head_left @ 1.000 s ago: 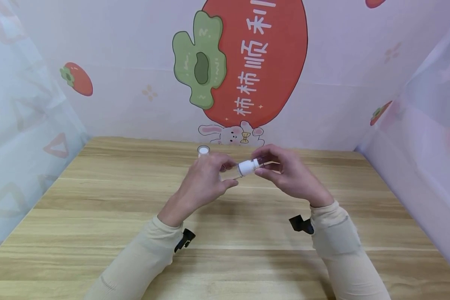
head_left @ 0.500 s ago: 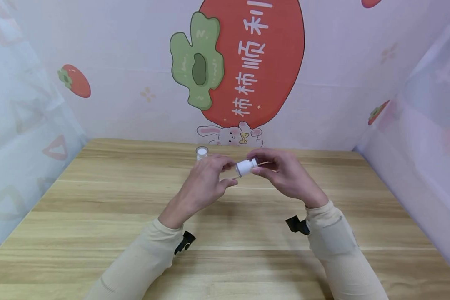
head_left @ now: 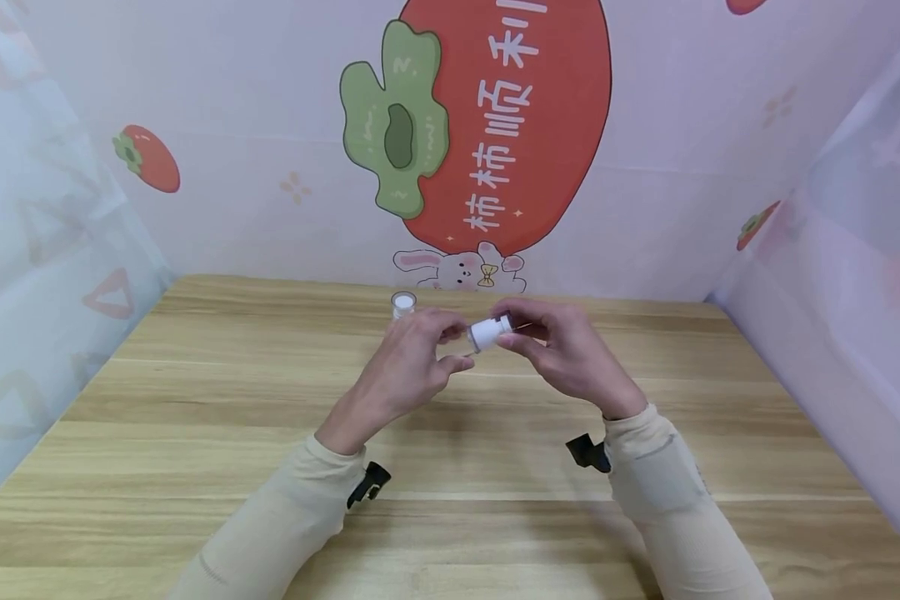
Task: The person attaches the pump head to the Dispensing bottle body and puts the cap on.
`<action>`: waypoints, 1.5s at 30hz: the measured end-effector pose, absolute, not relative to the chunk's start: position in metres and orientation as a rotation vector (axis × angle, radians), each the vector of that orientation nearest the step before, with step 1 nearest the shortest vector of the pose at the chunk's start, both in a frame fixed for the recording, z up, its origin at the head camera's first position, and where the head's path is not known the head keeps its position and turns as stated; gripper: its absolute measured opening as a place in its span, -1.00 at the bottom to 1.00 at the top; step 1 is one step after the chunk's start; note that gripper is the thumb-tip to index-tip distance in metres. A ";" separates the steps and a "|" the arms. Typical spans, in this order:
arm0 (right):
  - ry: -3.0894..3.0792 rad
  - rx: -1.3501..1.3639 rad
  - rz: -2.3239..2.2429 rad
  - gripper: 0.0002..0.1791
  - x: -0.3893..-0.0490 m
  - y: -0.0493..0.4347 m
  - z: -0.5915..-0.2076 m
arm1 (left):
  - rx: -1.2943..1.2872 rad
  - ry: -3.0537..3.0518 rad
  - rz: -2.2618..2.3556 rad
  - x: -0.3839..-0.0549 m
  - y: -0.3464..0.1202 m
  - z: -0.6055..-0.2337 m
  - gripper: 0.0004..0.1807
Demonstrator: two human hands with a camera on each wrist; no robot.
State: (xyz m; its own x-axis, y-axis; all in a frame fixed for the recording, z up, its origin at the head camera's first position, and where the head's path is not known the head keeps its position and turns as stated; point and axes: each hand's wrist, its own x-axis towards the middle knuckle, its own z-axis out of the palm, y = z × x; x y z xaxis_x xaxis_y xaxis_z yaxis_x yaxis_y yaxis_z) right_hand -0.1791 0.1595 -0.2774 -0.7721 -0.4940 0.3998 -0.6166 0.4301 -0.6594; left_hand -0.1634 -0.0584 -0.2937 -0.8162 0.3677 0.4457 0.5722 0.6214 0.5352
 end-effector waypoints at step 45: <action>-2.850 0.921 0.942 -0.40 -0.181 0.181 -0.272 | -0.232 -2.498 -1.782 -0.197 -0.137 -0.285 -0.48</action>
